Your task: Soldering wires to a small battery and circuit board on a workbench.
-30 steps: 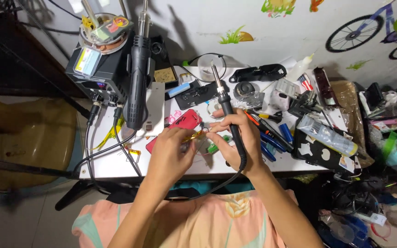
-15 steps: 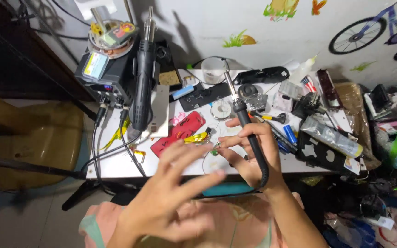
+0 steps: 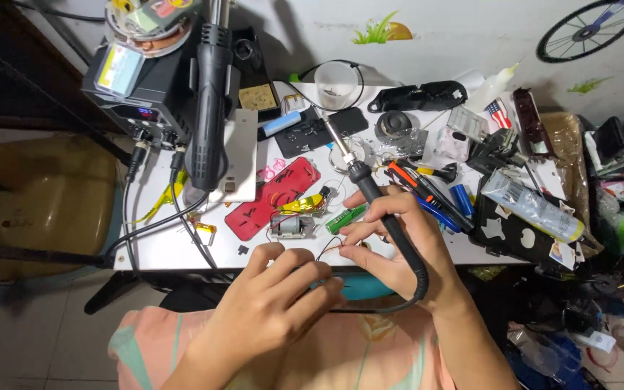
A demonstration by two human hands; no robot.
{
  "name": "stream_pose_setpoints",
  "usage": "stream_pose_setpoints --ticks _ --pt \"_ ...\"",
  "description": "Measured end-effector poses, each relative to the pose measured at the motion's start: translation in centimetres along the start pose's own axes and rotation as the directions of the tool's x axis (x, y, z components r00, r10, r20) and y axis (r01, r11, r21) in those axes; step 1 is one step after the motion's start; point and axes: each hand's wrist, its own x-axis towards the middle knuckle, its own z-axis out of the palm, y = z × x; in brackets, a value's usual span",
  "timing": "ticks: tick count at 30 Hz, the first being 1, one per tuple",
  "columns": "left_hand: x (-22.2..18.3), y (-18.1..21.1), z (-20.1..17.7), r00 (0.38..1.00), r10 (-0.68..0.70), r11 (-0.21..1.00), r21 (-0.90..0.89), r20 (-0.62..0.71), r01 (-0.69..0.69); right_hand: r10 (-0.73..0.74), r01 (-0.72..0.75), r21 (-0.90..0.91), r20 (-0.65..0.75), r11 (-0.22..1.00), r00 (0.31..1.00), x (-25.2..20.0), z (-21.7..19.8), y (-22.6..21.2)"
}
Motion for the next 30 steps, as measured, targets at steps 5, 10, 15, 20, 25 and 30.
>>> stream_pose_setpoints --ticks 5,10,15,20,25,30 --pt "-0.6 -0.8 0.4 0.997 -0.046 0.991 -0.125 0.067 0.054 -0.056 0.054 0.066 0.033 0.996 0.998 0.9 0.4 -0.3" --pt "-1.0 -1.2 0.5 0.985 -0.021 0.995 -0.090 0.171 0.037 -0.047 0.044 0.068 0.056 0.997 0.997 0.9 0.3 0.7" --pt "-0.8 -1.2 0.3 0.978 -0.043 0.948 -0.300 0.204 0.104 0.004 -0.008 0.071 0.058 0.997 0.998 0.9 0.0 1.9" --pt "-0.5 -1.7 0.0 0.953 -0.109 0.831 -0.501 0.281 0.243 -0.023 0.017 0.103 0.062 0.995 0.998 1.2 0.0 2.2" --pt "-0.4 -2.0 0.5 0.957 -0.139 0.773 -0.576 0.254 0.265 -0.013 0.006 0.099 0.063 0.995 0.998 1.2 0.1 2.4" --pt "-1.2 -2.1 1.8 0.950 -0.202 0.831 -0.471 0.239 0.295 -0.011 0.005 0.102 0.053 0.995 0.999 1.2 0.2 2.2"
